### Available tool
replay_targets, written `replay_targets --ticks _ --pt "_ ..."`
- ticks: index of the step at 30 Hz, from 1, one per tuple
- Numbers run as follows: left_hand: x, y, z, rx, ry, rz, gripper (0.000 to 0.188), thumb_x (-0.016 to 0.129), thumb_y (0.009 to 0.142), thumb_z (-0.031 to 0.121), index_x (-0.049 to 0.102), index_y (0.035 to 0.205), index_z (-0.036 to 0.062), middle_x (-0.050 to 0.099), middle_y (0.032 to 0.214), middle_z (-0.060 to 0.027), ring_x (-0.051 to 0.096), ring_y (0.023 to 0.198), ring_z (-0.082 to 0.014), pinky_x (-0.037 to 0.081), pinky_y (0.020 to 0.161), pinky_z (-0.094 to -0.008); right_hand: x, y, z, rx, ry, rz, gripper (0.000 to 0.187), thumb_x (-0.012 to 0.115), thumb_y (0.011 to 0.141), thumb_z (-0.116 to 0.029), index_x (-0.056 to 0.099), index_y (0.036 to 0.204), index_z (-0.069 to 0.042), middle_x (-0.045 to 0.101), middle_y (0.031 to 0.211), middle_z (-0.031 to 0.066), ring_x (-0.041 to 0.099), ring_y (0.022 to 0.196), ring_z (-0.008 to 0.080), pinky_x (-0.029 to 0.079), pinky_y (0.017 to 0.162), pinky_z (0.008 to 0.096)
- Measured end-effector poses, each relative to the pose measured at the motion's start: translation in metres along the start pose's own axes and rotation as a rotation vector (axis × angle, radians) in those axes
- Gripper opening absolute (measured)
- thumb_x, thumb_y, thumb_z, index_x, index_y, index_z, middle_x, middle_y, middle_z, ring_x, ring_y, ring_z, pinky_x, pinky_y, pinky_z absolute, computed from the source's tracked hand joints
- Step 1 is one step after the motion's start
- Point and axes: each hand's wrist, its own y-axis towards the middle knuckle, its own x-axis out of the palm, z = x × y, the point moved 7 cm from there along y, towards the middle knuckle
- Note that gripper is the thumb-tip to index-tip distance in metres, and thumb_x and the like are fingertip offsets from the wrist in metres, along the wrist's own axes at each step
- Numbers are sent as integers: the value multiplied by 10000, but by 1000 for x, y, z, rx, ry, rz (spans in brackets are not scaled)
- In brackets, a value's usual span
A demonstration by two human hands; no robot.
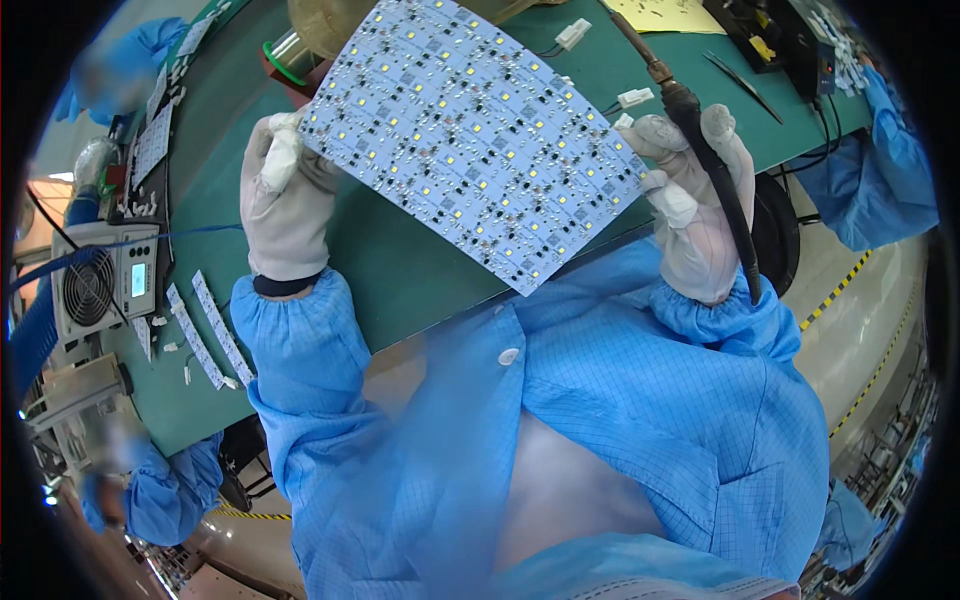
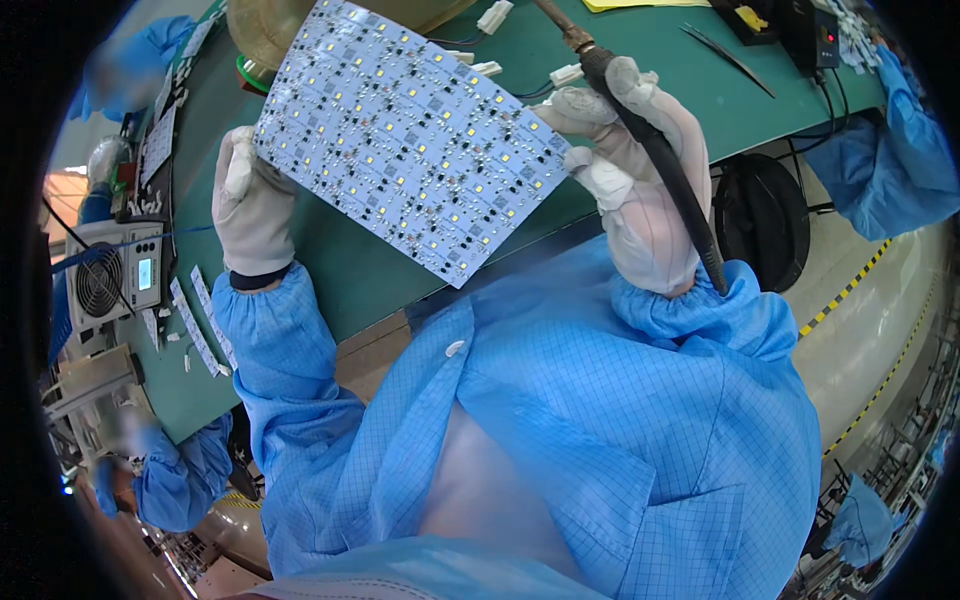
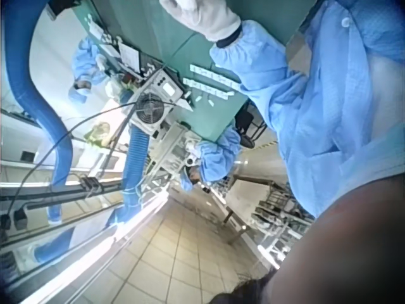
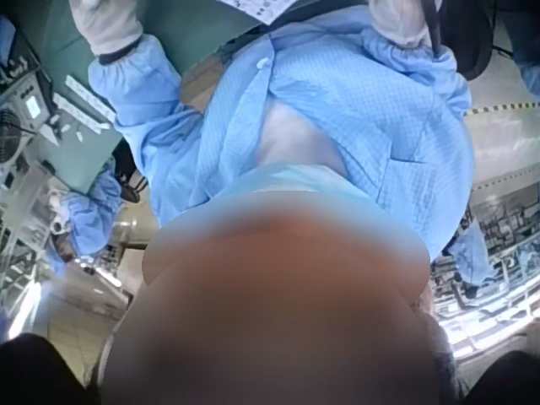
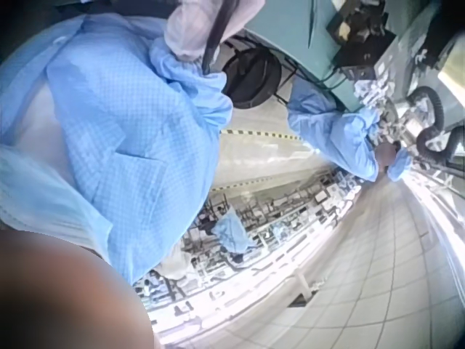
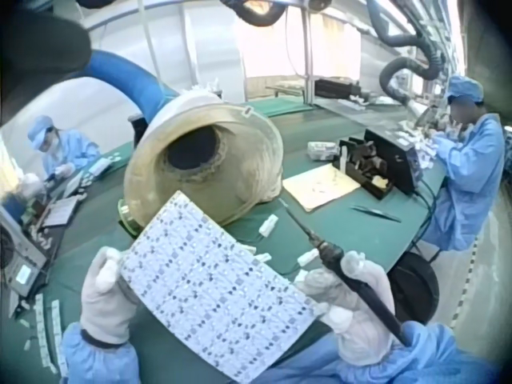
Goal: Soldering electronic components onto a printed circuit board at a manufacturing station.
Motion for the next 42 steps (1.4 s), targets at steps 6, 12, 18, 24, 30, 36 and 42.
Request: replay_targets --ticks 6,12,18,24,30,36,42 --pt "10 -1 3 54 -63 -69 263 508 982 239 503 1083 -4 624 1018 -122 629 845 -174 524 721 -279 -4 -1 4 17 4 29 609 588 896 -23 325 1441 -99 543 1195 188 560 1121 352 463 946 418" --pt "18 -3 7 25 -250 -70 209 529 964 161 506 1082 -9 618 1082 -153 622 825 -182 523 685 -284 -7 -3 10 93 -45 102 602 609 911 -123 316 1427 -26 552 1217 177 565 1123 282 476 896 286" --pt "30 -7 14 -8 -289 -67 253 544 965 208 501 1056 -24 607 1050 -159 622 840 -188 525 678 -286 -11 -8 8 81 -201 151 546 542 924 -58 299 1410 -6 544 1245 201 578 1111 282 467 892 314" --pt "34 -7 17 -31 -296 -91 256 516 974 215 468 1024 -32 602 1053 -189 650 866 -245 573 695 -334 -11 -11 8 57 -208 175 475 474 876 123 392 1325 -8 562 1222 195 592 1116 284 486 863 295" --pt "30 -8 18 -16 -295 -62 259 530 968 218 477 1020 -30 603 1051 -185 648 824 -233 557 682 -316 -7 -17 8 29 -301 179 454 478 873 123 393 1297 -16 521 1270 186 588 1120 270 493 868 304" --pt "31 -5 17 -50 -307 -62 284 565 950 256 498 1000 -15 610 1046 -171 644 814 -222 544 669 -307 -8 -26 16 -14 -326 142 424 472 883 94 394 1280 -30 537 1232 195 587 1069 261 490 847 316" --pt "30 -6 21 -36 -309 -32 291 600 923 269 508 995 3 610 1055 -172 638 793 -214 544 654 -304 2 -21 0 -255 -582 41 258 601 831 71 505 1046 -35 653 967 148 638 856 265 523 775 365"
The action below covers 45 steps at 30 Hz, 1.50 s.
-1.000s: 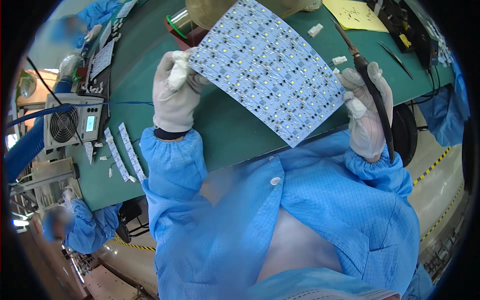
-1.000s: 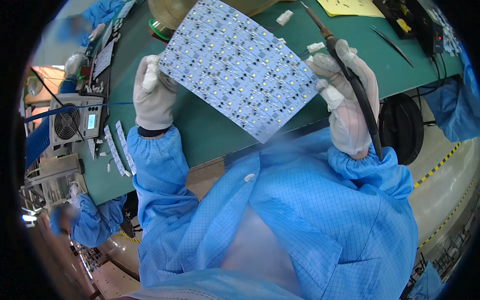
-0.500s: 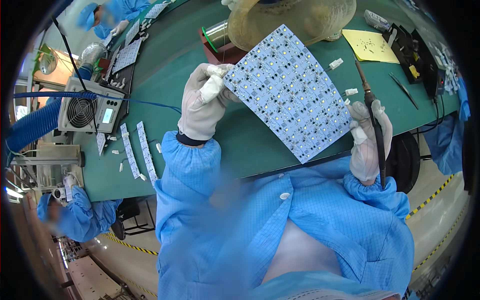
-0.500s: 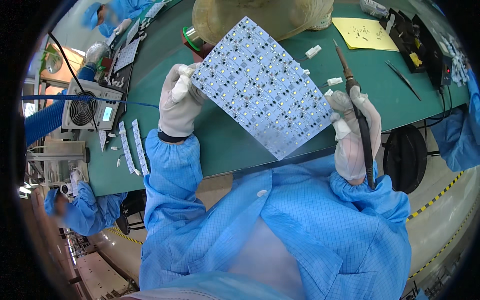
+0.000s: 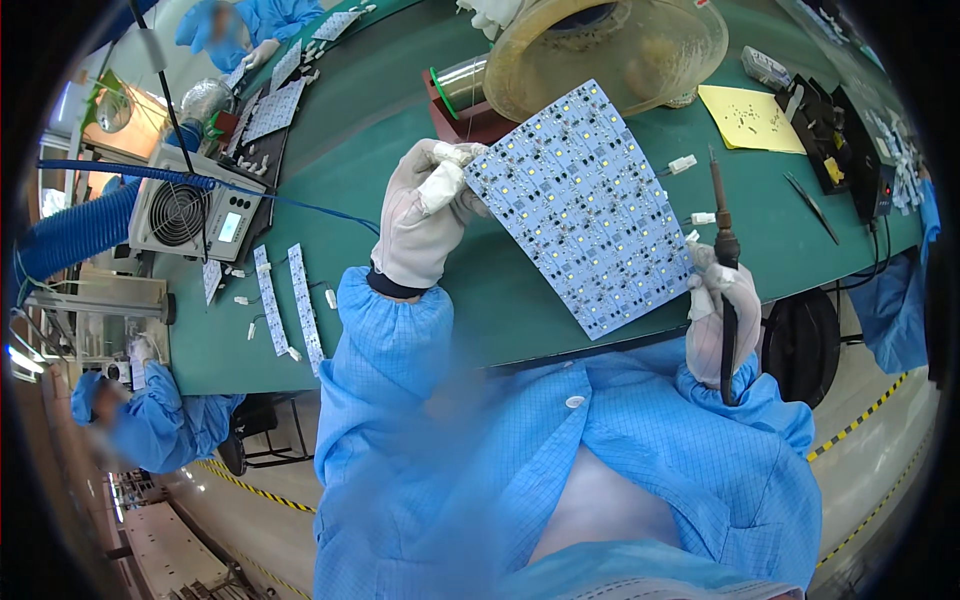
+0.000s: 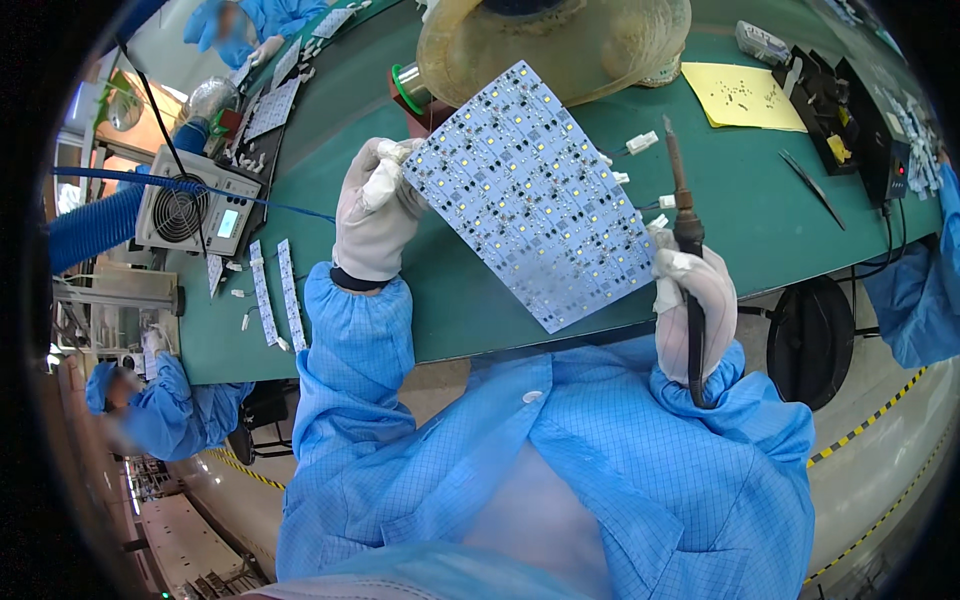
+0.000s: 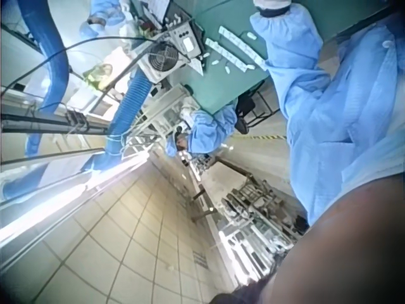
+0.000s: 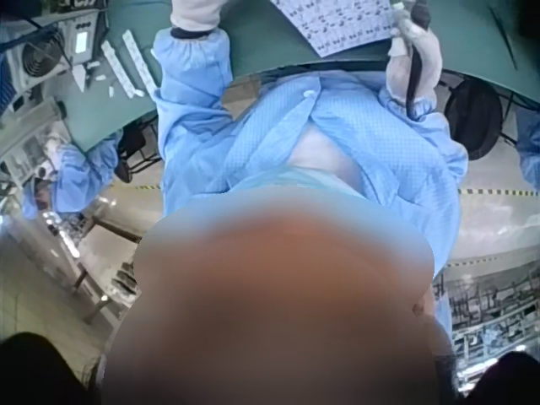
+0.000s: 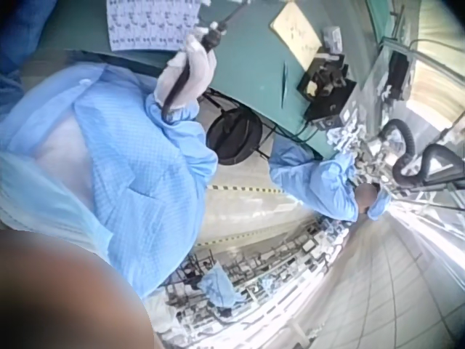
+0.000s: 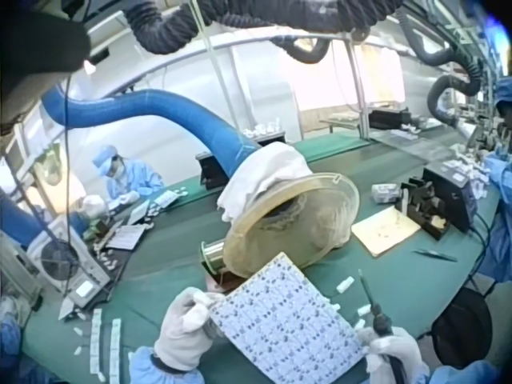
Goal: Soldering electronic components onto a printed circuit board at a manufacturing station.
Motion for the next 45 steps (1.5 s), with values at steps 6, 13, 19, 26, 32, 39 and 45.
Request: replay_targets --ticks 6,13,19,26,32,39,45 --pt "-7 0 -2 -5 1 -15 280 604 921 267 515 998 12 612 1062 -167 638 796 -206 545 658 -309 1 -9 3 -37 -70 -12 251 643 828 25 507 1030 -34 675 966 157 652 881 307 524 802 397" --pt "-2 0 0 -43 -49 -56 178 594 924 203 528 999 56 618 1066 -127 632 959 -224 543 810 -353 3 -9 2 -49 -109 -29 238 650 825 2 526 1027 -19 680 964 157 657 886 320 526 805 423" --pt "-5 0 0 -3 -16 -5 220 545 953 227 516 997 14 611 1056 -154 638 841 -219 555 707 -343 4 -5 -4 -90 -115 -34 254 658 814 -1 533 1034 -20 680 962 152 659 892 326 524 816 423" --pt "-3 -4 3 34 1 -1 216 545 956 241 518 992 29 614 1046 -123 632 882 -205 554 744 -368 5 -6 -7 -113 -148 -24 265 664 807 -1 530 1035 -25 682 949 148 658 894 334 524 822 428" --pt "-7 -3 2 38 87 46 236 544 963 281 529 1009 50 623 1029 -90 638 876 -183 556 745 -333 4 -8 -6 -100 -103 -10 275 681 796 -7 516 1014 -37 686 941 144 659 908 343 530 814 437" --pt "-8 -2 -2 42 85 46 264 571 948 311 535 1017 59 630 1018 -73 638 854 -161 552 732 -309 4 -11 -5 -112 -99 2 298 705 777 -4 514 1003 -36 685 926 135 661 906 355 543 783 438" --pt "-11 0 -7 -25 67 49 314 560 954 301 527 1027 -2 631 973 -99 632 805 -148 534 701 -270 5 -12 -3 -106 -94 -39 324 723 753 3 515 997 -43 680 908 132 665 885 363 543 764 435"
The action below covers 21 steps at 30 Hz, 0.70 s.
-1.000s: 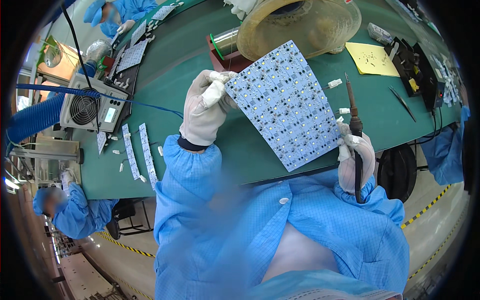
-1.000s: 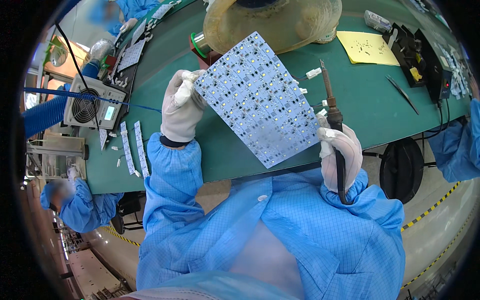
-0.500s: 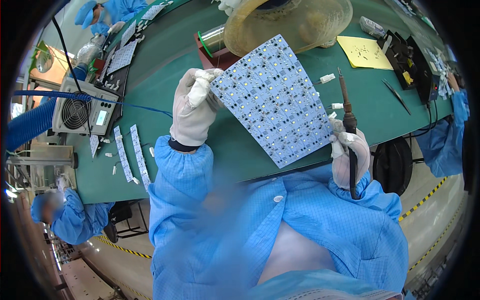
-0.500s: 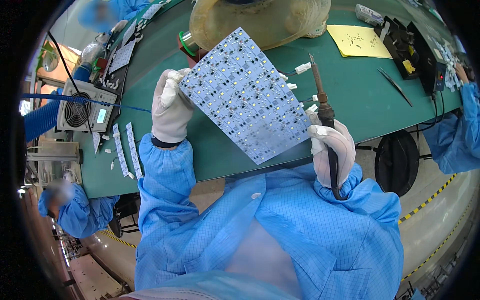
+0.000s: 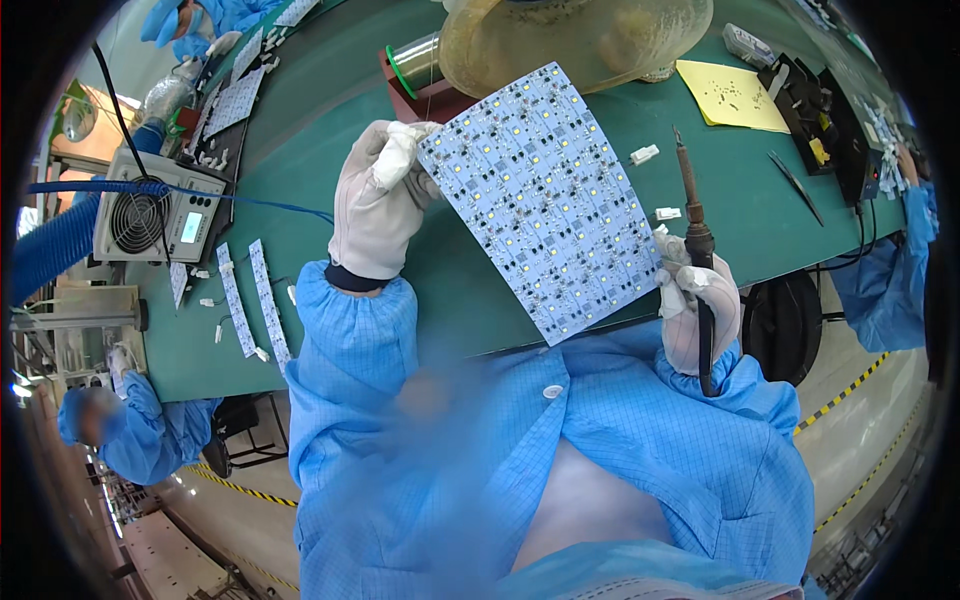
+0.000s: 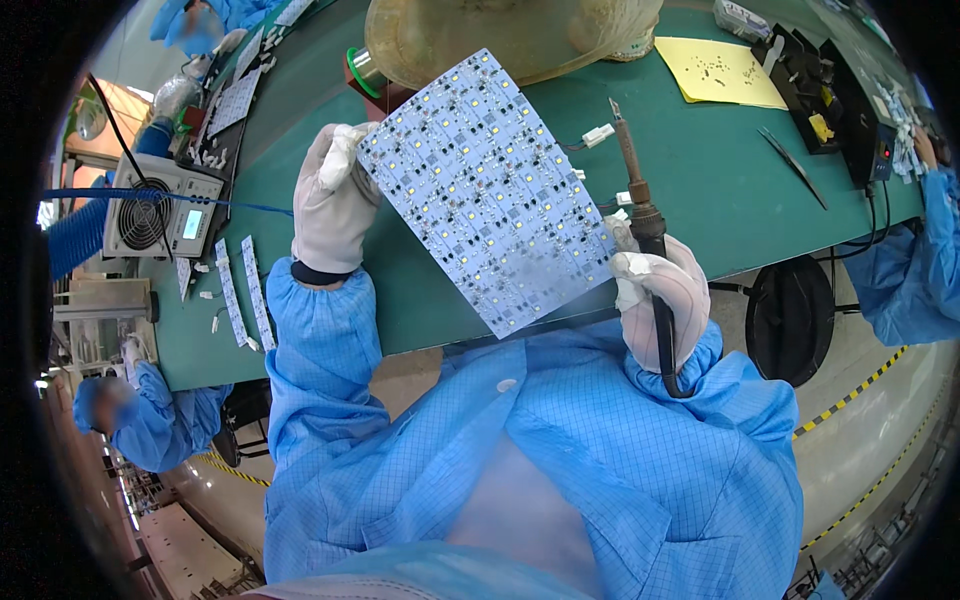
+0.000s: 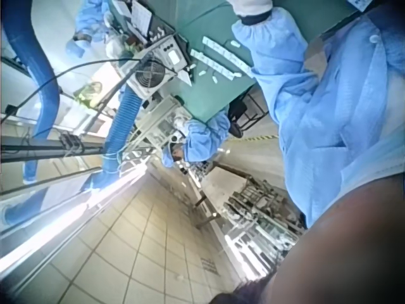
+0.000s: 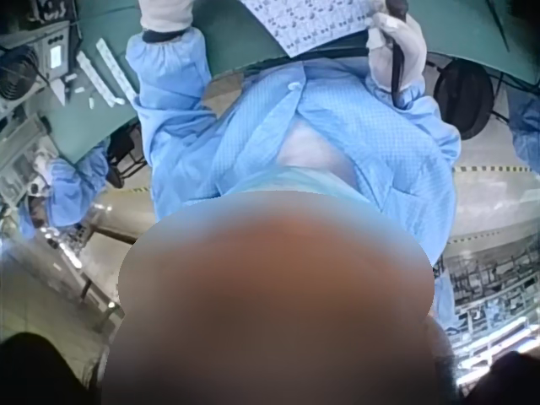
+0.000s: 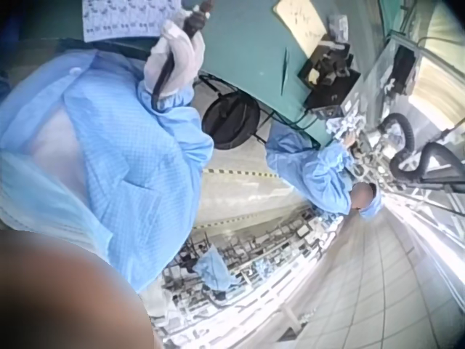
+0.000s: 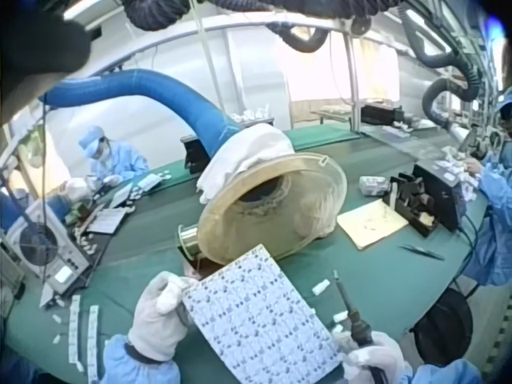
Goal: Soldering electronic components onto a printed circuit board at a manufacturing station.
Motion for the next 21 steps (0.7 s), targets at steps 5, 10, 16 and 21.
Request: replay_targets --ticks 5,10,16,21 --pt "-8 2 0 12 109 11 322 554 957 287 521 1040 -23 629 958 -110 629 797 -147 530 704 -260 1 -2 2 13 13 -12 322 717 753 6 514 997 -44 678 874 128 665 874 366 541 758 433" --pt "-7 3 -2 73 148 -43 308 539 964 272 523 1059 -20 628 969 -104 629 819 -147 526 703 -259 4 2 0 5 40 -25 311 710 756 10 514 991 -45 685 863 128 666 872 361 538 771 433" --pt "-8 2 -5 -20 76 -45 185 461 994 131 546 1061 -18 646 1001 -78 622 896 -117 498 770 -223 4 -2 2 33 90 -2 324 684 774 32 502 1030 -46 689 860 128 665 873 343 526 804 437" --pt "-4 1 -4 23 122 -77 201 464 990 161 553 1057 -6 636 975 -60 615 858 -104 501 716 -211 3 3 1 55 98 -47 333 669 782 47 498 1053 -47 677 880 131 662 881 338 513 829 433"
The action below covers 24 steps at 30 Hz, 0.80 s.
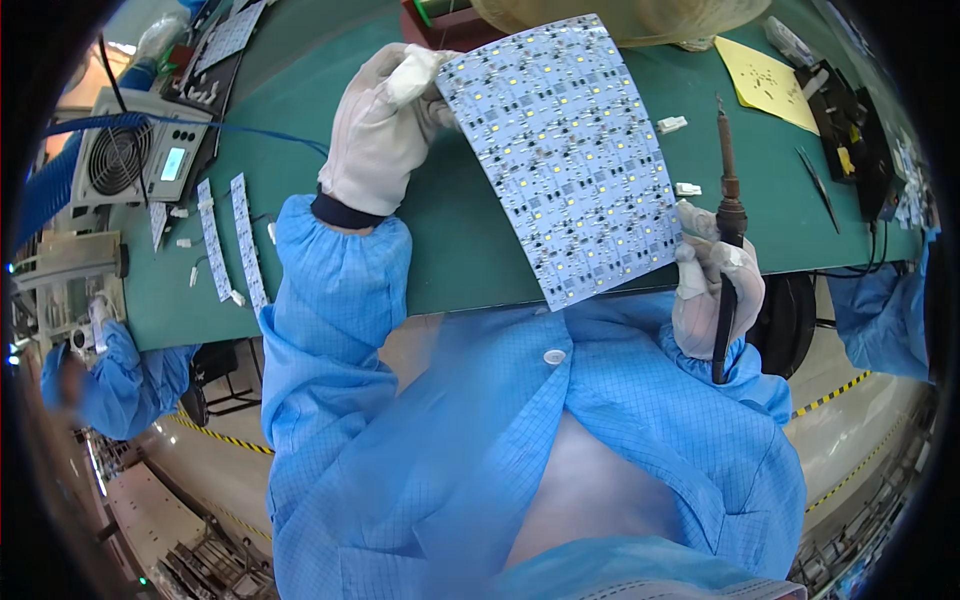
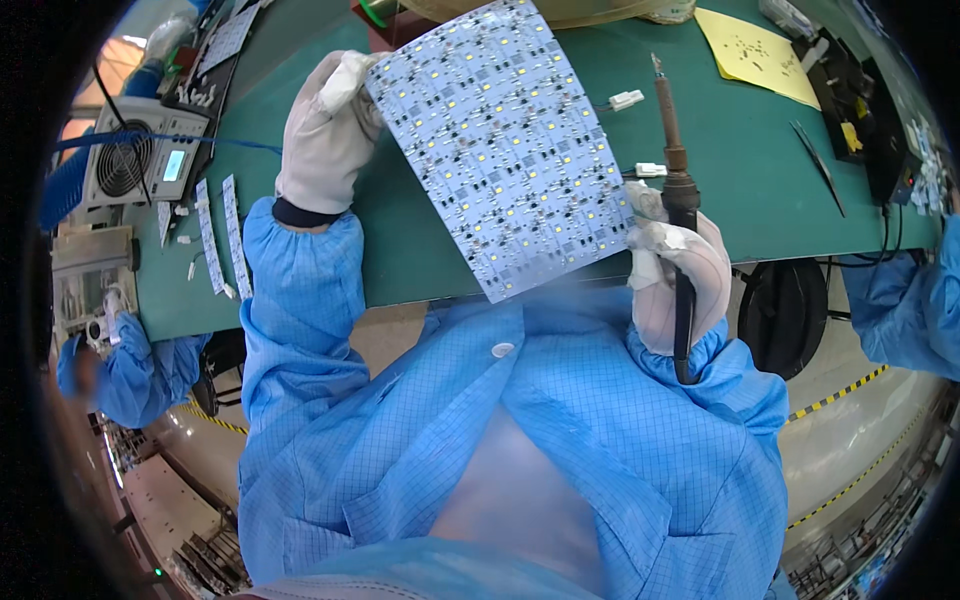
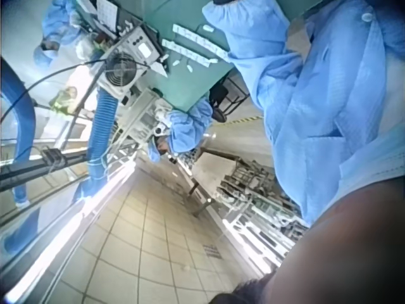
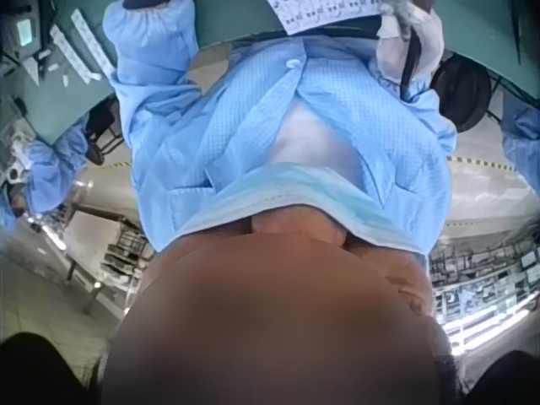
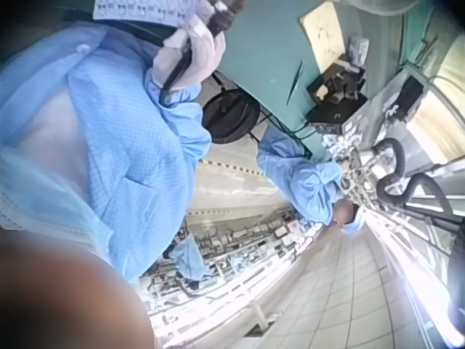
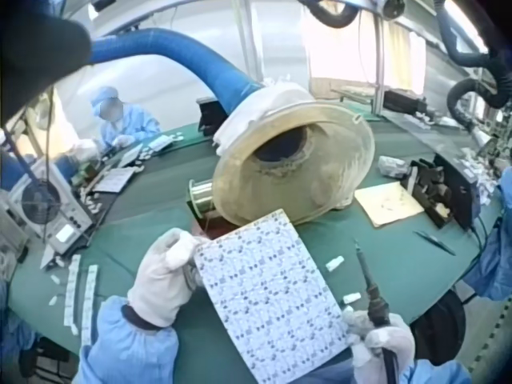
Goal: Soldering electronic components onto a printed circuit board at a manufacturing station.
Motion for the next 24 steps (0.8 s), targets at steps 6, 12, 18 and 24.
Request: replay_targets --ticks 6,12,18,24 --pt "-5 -1 -3 -61 -63 31 237 497 976 212 555 1031 -12 632 927 -78 602 774 -113 489 662 -214 -2 -3 0 -11 -15 -30 319 636 785 88 497 1043 -38 625 829 107 647 843 316 508 806 425" --pt "-12 1 -11 -92 -102 41 248 541 950 209 546 1034 -25 643 977 -132 622 791 -172 501 672 -264 -8 -12 12 116 137 111 339 633 783 109 483 1050 -37 592 964 115 617 907 283 496 805 402" --pt "-11 3 -14 -98 -203 28 252 524 955 193 521 1061 -35 637 976 -141 623 818 -192 506 693 -283 -8 -10 14 217 213 123 316 613 812 93 489 1077 -28 590 1009 180 641 849 256 518 730 318" --pt "-13 2 -18 -113 -172 52 250 510 962 207 528 1052 -25 639 989 -128 626 846 -180 515 734 -279 -3 0 6 93 206 105 299 573 838 95 470 1098 -11 589 1010 212 641 790 222 530 688 302"
